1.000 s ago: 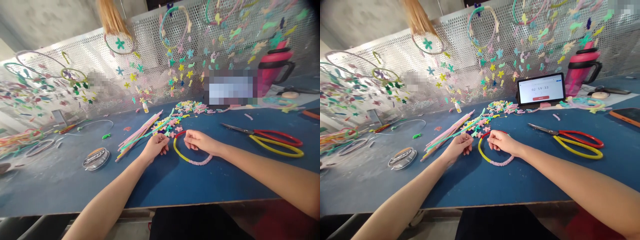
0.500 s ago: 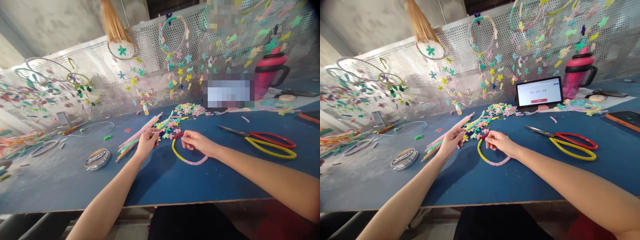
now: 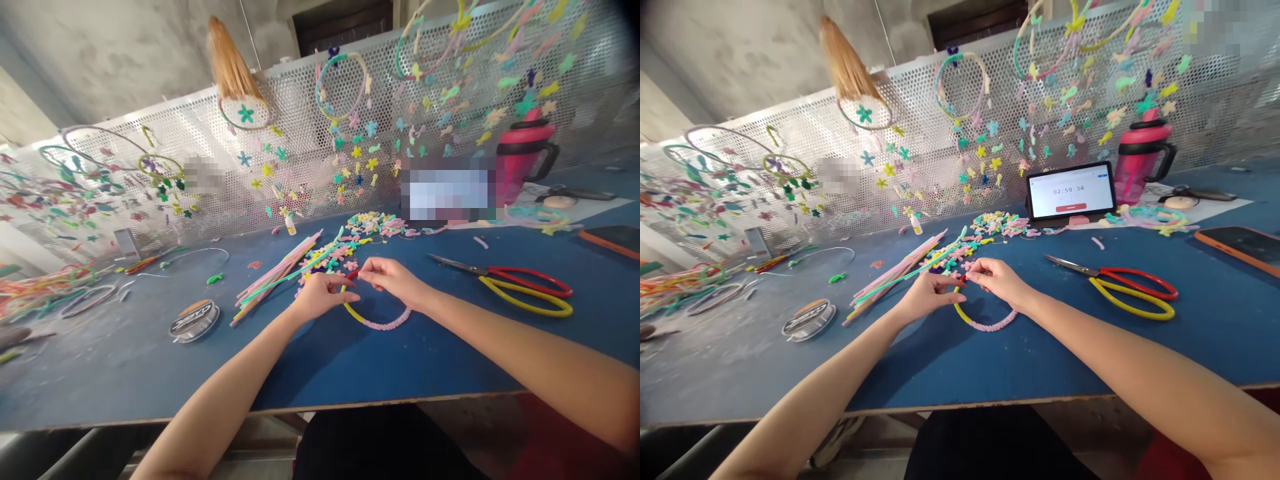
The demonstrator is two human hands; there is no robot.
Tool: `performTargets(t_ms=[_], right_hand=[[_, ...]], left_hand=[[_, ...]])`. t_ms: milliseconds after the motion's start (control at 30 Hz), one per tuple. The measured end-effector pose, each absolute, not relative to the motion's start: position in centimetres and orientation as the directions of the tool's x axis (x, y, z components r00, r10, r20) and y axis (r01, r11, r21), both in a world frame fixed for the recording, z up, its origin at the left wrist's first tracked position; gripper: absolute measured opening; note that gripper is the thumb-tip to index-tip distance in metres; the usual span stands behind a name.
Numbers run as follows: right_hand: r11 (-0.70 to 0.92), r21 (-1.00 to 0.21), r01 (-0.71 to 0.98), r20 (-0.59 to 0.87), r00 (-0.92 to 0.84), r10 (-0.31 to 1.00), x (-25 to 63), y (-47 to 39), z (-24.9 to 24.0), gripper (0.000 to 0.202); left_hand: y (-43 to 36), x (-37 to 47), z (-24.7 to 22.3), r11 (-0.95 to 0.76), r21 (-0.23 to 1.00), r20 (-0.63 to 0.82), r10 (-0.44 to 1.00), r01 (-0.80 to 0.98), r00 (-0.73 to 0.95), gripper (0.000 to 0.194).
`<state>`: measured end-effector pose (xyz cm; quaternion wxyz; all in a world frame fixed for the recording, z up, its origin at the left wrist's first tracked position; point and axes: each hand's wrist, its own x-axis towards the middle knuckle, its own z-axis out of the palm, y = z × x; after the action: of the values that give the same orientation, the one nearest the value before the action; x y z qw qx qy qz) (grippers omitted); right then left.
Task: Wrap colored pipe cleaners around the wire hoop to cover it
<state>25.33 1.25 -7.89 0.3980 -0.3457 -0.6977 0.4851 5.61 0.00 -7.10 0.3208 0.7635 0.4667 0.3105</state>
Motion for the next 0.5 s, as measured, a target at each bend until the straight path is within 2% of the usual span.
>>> performTargets(t_ms=[100, 233, 300, 367, 433, 500], right_hand=[[0.317, -0.937, 0.148, 0.223, -0.446, 0.867, 25.3, 1.0, -7.3, 0.029], [0.451, -0.824, 0.342, 0.198, -0.573, 0.795, 27.5, 1.5, -5.3, 0.028], [0.524, -0.631, 0.572, 0.163, -0.562, 0.811, 30.7, 1.9, -4.4, 0.026], [0.505, -0.345, 0.791, 0.163, -0.479, 0.862, 35.3, 2.0, -4.3, 0.023], [0.389, -0.120, 0.913, 0.174, -0.366, 0.914, 40.4, 1.9, -5.3, 0.018], [0.267, -0.004, 0.964, 0.219, -0.259, 0.941, 44.9, 1.6, -7.0, 0.020]], left_hand=[[0.3, 6.2, -7.8, -0.381, 0.738, 0.175, 0.905, 0.557, 0.388, 0.030], [0.6, 5.9, -8.4, -0.342, 0.800, 0.187, 0.923, 0.493, 0.337, 0.031], [0.8, 5.5, -8.5, -0.304, 0.840, 0.176, 0.936, 0.450, 0.304, 0.033], [0.9, 5.0, -8.6, -0.277, 0.860, 0.176, 0.949, 0.428, 0.261, 0.035], [1.0, 4.6, -8.6, -0.275, 0.871, 0.189, 0.953, 0.408, 0.237, 0.035], [1.1, 4.3, -8.5, -0.274, 0.883, 0.191, 0.951, 0.382, 0.242, 0.034]])
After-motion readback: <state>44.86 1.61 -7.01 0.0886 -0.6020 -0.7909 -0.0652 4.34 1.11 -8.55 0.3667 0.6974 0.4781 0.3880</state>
